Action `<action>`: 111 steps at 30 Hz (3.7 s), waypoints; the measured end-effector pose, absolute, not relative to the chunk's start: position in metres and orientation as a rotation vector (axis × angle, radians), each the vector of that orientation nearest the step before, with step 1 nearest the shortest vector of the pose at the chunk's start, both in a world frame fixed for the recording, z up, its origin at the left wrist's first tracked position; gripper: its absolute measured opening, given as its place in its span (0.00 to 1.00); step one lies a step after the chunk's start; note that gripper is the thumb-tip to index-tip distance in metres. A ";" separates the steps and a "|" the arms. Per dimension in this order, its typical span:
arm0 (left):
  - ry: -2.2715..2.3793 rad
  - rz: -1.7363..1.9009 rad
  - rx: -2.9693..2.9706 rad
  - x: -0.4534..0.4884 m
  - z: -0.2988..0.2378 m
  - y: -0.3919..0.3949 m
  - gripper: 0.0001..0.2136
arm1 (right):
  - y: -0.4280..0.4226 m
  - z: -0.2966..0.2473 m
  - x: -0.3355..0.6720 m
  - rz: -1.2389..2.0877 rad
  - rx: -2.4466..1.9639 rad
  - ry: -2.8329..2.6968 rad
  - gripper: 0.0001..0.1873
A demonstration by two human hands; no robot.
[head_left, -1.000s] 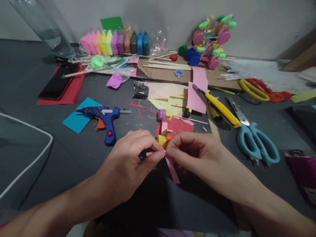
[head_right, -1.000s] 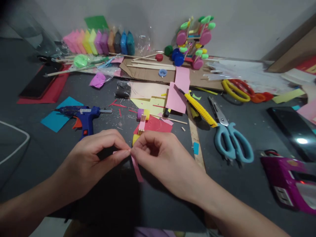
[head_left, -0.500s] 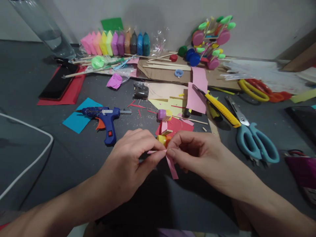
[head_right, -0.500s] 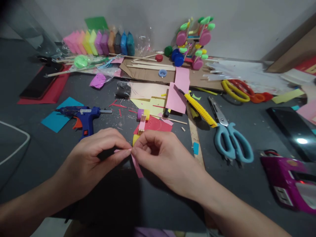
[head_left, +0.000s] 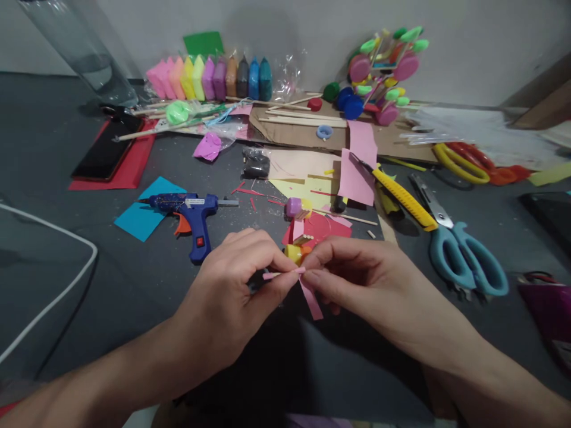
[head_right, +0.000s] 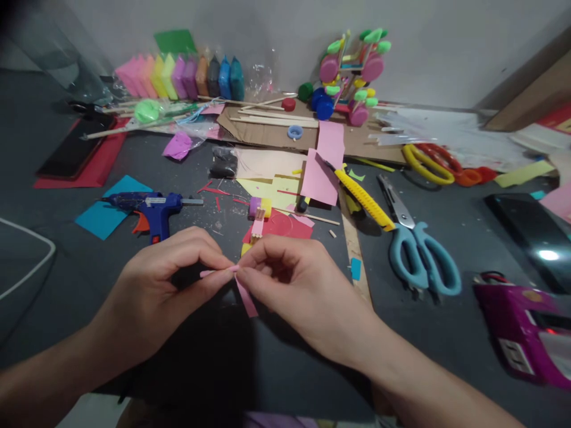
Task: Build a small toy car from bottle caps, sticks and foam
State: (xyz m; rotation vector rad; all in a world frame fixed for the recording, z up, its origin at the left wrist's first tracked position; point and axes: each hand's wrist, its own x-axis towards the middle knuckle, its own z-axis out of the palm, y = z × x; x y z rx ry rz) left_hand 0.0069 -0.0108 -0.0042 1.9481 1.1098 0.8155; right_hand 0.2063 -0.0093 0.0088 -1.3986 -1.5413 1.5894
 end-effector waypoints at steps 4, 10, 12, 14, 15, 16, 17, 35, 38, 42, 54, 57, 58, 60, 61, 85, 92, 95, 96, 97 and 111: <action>1.114 0.825 1.993 0.007 -0.004 -0.012 0.08 | -0.009 0.008 0.204 1.629 -1.400 -1.487 0.10; 1.142 0.842 2.030 0.008 -0.004 -0.013 0.07 | -0.009 0.008 0.204 1.656 -1.378 -1.445 0.13; 1.143 0.851 2.040 0.008 -0.004 -0.013 0.07 | -0.009 0.009 0.204 1.675 -1.365 -1.421 0.12; 1.137 0.850 2.042 0.008 -0.003 -0.013 0.07 | -0.009 0.010 0.205 1.691 -1.355 -1.395 0.12; 1.137 0.850 2.038 0.008 -0.003 -0.014 0.07 | -0.009 0.011 0.205 1.697 -1.354 -1.385 0.11; 1.137 0.851 2.033 0.008 -0.003 -0.014 0.07 | -0.009 0.011 0.205 1.703 -1.351 -1.376 0.11; 1.137 0.852 2.026 0.008 -0.002 -0.014 0.07 | -0.009 0.011 0.205 1.711 -1.348 -1.369 0.11; 1.092 0.934 1.804 0.009 0.000 -0.015 0.06 | -0.013 0.013 0.209 1.697 -1.346 -1.406 0.09; 1.076 0.955 1.813 0.008 -0.001 -0.016 0.05 | -0.013 0.015 0.208 1.708 -1.345 -1.415 0.09; 1.068 0.970 1.846 0.008 -0.002 -0.017 0.06 | -0.012 0.016 0.207 1.700 -1.351 -1.418 0.10; 1.111 0.939 1.974 0.006 0.000 -0.017 0.05 | -0.012 0.018 0.205 1.822 -1.343 -1.363 0.14; 1.116 0.938 2.003 0.006 0.000 -0.017 0.05 | -0.011 0.017 0.204 1.805 -1.359 -1.392 0.16; 1.121 0.938 2.003 0.007 0.000 -0.017 0.05 | -0.011 0.016 0.204 1.800 -1.365 -1.404 0.16; 1.128 0.942 1.992 0.008 0.001 -0.016 0.05 | -0.010 0.015 0.204 1.775 -1.374 -1.433 0.17; 1.128 0.947 1.985 0.008 0.001 -0.016 0.05 | -0.011 0.015 0.204 1.759 -1.379 -1.448 0.17; 1.057 0.761 1.823 0.007 0.003 -0.013 0.06 | -0.008 0.012 0.209 1.795 -1.332 -1.427 0.16; 1.113 0.780 1.898 0.006 0.001 -0.013 0.07 | -0.007 0.010 0.206 1.810 -1.354 -1.435 0.17; 1.140 0.817 1.963 0.008 -0.002 -0.014 0.07 | -0.006 0.010 0.204 1.792 -1.359 -1.411 0.17; 1.144 0.827 1.974 0.009 -0.003 -0.014 0.08 | -0.006 0.010 0.204 1.782 -1.365 -1.400 0.17; 1.147 0.836 1.979 0.009 -0.003 -0.014 0.08 | -0.006 0.010 0.203 1.775 -1.369 -1.388 0.17; 1.111 0.961 1.892 0.009 -0.004 -0.015 0.04 | -0.010 0.011 0.208 1.693 -1.349 -1.523 0.16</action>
